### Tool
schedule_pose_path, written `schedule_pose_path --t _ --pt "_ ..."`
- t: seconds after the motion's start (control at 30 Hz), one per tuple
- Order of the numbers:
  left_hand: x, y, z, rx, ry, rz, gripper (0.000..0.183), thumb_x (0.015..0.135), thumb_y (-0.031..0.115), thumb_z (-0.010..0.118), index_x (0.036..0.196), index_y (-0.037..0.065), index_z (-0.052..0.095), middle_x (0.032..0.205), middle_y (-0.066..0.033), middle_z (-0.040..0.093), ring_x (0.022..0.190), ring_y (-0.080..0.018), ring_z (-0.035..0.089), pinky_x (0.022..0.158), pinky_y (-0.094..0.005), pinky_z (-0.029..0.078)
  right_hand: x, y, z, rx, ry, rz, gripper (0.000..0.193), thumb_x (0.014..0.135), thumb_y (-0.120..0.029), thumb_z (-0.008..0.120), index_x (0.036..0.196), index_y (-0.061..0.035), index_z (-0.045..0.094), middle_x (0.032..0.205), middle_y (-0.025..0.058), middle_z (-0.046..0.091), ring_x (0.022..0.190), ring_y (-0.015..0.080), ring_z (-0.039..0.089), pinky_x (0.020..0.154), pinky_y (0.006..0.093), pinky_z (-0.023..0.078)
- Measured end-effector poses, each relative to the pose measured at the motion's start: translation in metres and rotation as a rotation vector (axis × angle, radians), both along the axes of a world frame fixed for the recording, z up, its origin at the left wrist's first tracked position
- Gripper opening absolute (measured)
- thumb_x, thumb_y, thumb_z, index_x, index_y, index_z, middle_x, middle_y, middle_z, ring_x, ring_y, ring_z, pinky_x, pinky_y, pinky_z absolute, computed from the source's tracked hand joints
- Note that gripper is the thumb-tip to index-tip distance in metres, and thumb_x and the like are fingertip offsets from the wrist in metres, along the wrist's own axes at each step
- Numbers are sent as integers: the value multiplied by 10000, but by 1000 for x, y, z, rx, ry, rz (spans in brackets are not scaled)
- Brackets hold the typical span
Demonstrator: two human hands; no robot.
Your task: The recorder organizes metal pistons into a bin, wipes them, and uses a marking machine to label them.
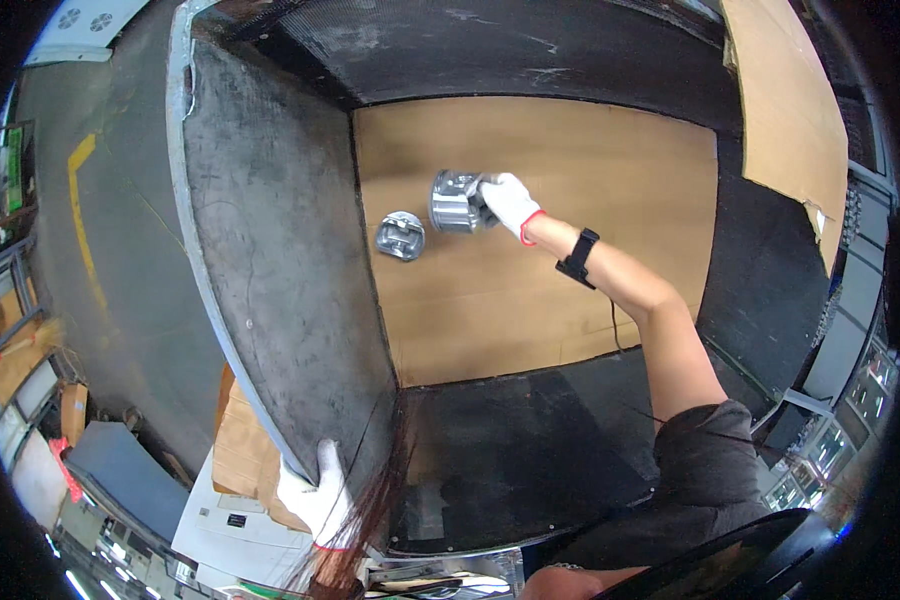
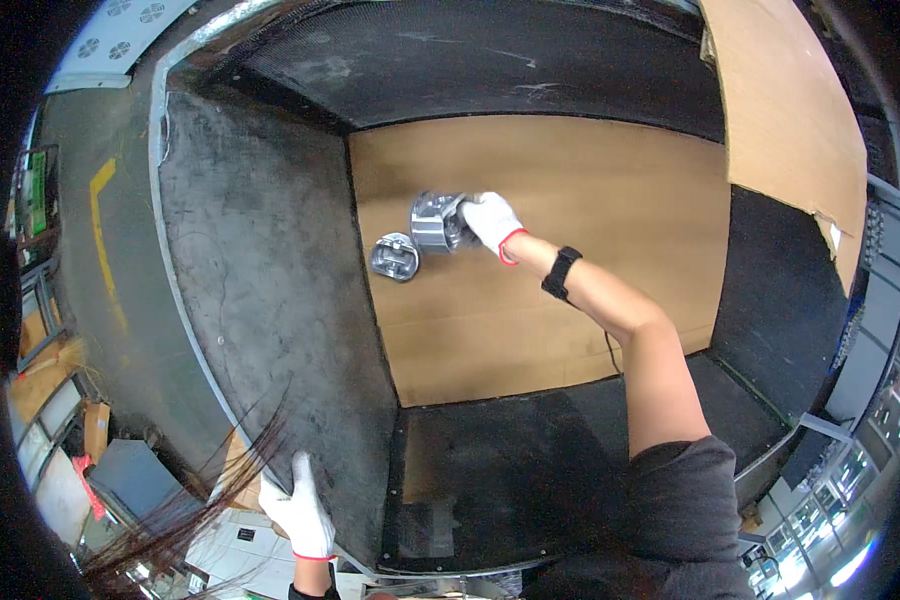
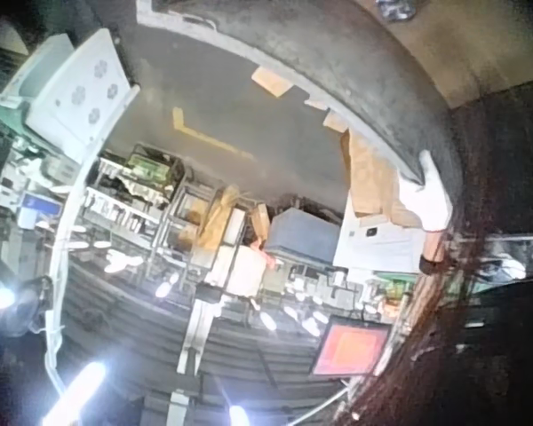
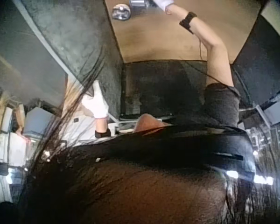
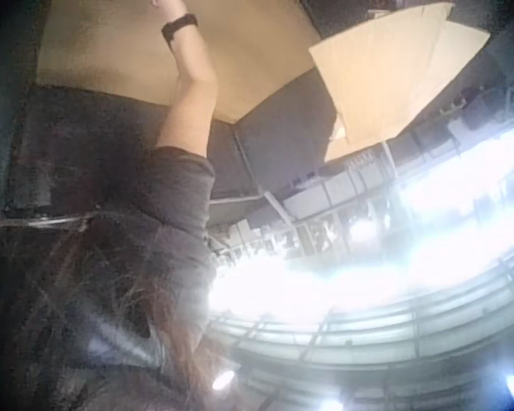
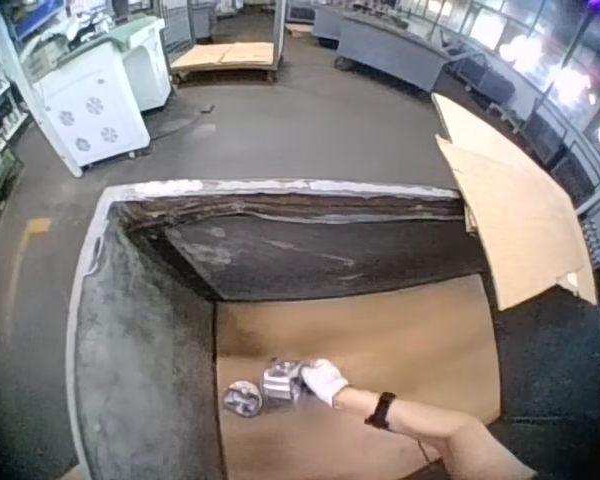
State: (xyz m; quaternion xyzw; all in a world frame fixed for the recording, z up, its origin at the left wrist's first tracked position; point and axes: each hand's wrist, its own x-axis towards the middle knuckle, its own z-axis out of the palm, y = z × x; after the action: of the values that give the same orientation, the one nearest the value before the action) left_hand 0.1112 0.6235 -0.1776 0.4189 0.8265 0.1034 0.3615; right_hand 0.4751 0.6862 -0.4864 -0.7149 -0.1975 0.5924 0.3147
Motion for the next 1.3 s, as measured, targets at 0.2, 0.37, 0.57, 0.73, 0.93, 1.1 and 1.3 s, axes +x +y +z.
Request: schedule_pose_path --t 0.2,0.37,0.57,0.73,0.93,1.1,1.3 --pt "-9 -7 0 -11 24 -1 402 867 -1 678 1244 -66 555 1166 -117 642 984 -192 603 909 -313 462 -22 67 -35 -109 -584 317 337 819 -294 537 861 -19 727 925 253 674 902 423 651 788 475 517" --pt "5 1 4 10 11 75 406 853 -14 683 1236 -64 558 1131 -116 645 970 -199 603 900 -321 465 -50 121 -57 -175 -733 264 302 838 -263 546 903 -42 740 972 256 670 949 412 657 814 464 532" --pt "3 -4 2 88 -60 51 384 840 -24 674 1208 -65 574 1113 -115 652 965 -189 597 896 -317 455 -71 168 -70 -160 -725 197 313 845 -267 548 934 -35 737 1022 250 661 1014 396 643 862 447 519" --pt "15 6 14 10 -129 99 397 822 -22 684 1202 -59 578 1126 -108 646 989 -180 579 915 -316 437 -82 174 -71 -180 -679 169 323 840 -280 550 929 -29 732 1024 249 661 1021 395 640 855 437 521" --pt "18 3 10 70 -110 137 391 825 -22 680 1201 -57 581 1121 -106 647 976 -179 580 909 -312 440 -90 134 -66 -184 -534 114 551 920 -483 462 999 6 703 1056 276 649 1040 425 619 898 470 493" --pt "16 3 9 42 -57 158 413 825 -34 679 1221 -69 569 1143 -112 644 986 -191 585 919 -314 439 -114 18 -51 -36 -491 439 641 873 -597 488 1139 -34 638 1107 255 650 1050 414 616 912 468 483" --pt "6 0 5 -24 62 61 402 839 -52 657 1230 -73 564 1144 -108 648 987 -193 592 924 -315 442 -141 -6 -72 -208 -469 235 336 851 -250 570 1131 -74 631 1080 242 661 1029 393 631 889 463 491"
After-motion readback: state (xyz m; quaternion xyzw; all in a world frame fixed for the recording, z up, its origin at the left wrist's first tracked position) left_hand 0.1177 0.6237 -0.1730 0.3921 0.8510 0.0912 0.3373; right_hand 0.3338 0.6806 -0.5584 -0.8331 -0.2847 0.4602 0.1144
